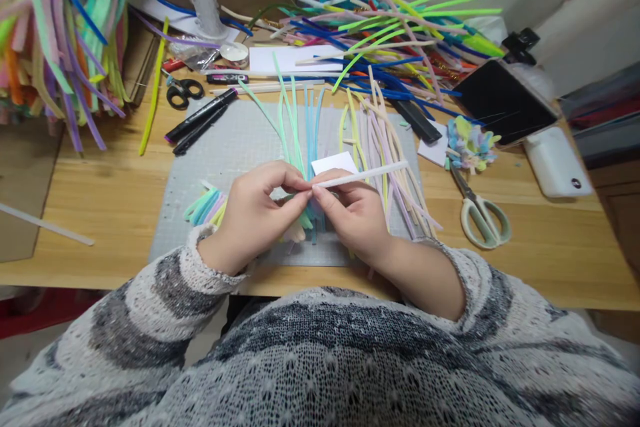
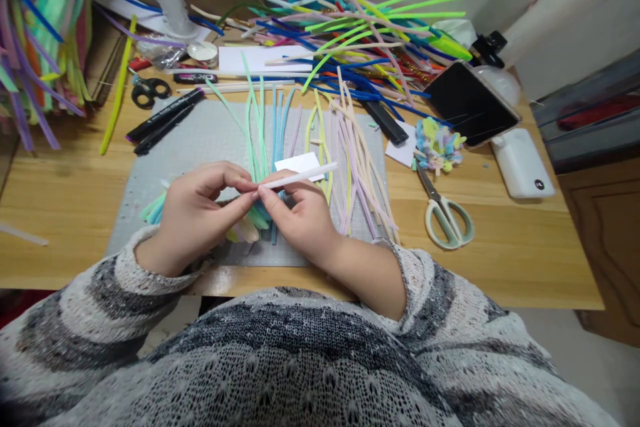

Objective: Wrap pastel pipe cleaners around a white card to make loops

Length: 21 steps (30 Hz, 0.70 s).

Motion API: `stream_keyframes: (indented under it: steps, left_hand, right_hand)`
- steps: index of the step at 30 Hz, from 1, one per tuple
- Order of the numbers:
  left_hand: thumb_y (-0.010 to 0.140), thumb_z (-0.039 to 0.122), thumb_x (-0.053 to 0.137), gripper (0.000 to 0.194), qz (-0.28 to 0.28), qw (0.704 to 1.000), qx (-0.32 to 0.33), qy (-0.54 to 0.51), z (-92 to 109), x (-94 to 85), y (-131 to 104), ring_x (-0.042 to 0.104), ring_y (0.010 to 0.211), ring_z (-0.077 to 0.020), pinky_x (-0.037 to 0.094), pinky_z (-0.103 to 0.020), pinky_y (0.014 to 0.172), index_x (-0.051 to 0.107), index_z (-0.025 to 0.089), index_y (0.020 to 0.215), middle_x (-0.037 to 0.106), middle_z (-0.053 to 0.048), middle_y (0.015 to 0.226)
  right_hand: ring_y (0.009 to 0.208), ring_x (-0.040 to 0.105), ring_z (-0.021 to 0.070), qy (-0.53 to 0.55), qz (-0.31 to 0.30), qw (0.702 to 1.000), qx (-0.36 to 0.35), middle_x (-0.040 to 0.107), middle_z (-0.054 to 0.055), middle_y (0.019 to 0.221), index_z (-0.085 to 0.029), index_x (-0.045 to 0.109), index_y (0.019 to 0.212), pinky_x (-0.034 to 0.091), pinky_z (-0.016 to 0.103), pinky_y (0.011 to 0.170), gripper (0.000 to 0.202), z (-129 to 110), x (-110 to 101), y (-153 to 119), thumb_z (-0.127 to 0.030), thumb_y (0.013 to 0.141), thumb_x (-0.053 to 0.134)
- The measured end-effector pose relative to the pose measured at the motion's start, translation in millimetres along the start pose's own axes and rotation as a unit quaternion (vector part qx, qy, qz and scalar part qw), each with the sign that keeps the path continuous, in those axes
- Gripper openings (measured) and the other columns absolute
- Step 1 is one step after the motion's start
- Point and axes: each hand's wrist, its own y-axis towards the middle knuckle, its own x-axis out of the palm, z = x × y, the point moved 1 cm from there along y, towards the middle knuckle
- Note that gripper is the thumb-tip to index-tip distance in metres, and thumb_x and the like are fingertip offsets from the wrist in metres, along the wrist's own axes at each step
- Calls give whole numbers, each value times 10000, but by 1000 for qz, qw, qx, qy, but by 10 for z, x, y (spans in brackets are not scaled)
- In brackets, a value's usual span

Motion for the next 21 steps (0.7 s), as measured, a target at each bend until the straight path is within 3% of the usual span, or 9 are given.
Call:
stream_keyframes:
  steps: [21]
  left_hand:
    - [792, 241, 634, 71, -3, 998, -60, -31, -32, 6, 5, 628, 788, -161, 488, -298, 736, 646, 171, 798, 678, -41, 808]
  right_hand:
    - [800, 602, 139, 16, 1, 999, 39, 657, 21, 835, -205, 654, 872, 496, 309, 725, 121, 34, 10, 17, -303, 848, 587]
